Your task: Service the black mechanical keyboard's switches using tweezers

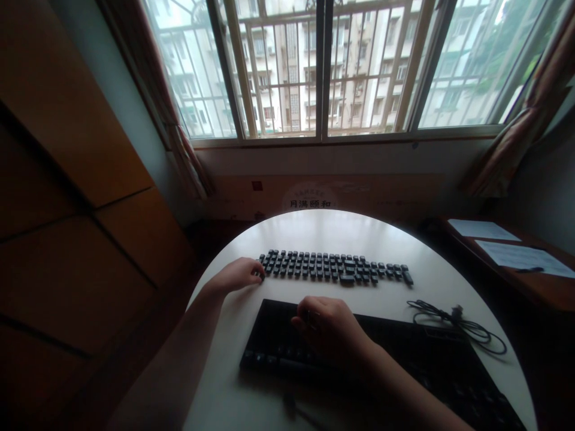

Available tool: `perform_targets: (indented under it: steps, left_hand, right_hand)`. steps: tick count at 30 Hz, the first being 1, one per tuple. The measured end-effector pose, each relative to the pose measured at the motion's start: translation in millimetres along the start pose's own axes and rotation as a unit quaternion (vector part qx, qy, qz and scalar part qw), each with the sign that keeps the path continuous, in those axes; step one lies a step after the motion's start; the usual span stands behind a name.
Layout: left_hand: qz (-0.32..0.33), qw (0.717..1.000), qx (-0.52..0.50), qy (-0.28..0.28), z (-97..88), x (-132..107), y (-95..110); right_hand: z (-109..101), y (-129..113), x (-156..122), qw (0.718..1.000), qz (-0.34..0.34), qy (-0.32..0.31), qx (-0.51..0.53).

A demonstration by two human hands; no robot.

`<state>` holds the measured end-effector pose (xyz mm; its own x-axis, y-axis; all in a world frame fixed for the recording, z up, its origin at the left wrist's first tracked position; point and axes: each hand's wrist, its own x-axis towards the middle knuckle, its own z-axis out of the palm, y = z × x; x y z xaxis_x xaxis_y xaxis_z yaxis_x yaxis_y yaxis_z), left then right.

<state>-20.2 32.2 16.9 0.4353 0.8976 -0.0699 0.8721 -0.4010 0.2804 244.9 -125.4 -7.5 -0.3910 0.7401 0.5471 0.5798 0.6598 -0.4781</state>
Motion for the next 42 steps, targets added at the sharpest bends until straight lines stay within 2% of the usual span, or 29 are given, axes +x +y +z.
perform_targets:
  steps: [4,11,21,34,42]
  left_hand:
    - [-0.005,1.0,-0.009,0.014,-3.1,-2.9,-3.1]
    - [-0.037,0.996,0.0,0.075,-13.1,-7.2,-11.5]
    - [0.004,1.0,-0.016,0.021,-1.0,-2.1,0.2]
    - [-0.021,0.999,-0.02,0.028,0.3,1.5,-6.7]
    - [-0.01,0.999,-0.03,0.025,0.3,1.5,-7.0]
  right_hand:
    - [1.0,2.3,-0.9,1.0,0.003,-0.01,0.002]
    - [2.4,4.5,-2.1,1.0,0.002,-0.011,0.014]
    - [3.8,2.7,-1.4,1.0,-0.001,-0.012,0.005]
    - [2.7,2.7,-1.5,1.0,-0.004,-0.006,0.01]
    - [3.7,4.1,-2.0,1.0,-0.001,-0.012,0.013]
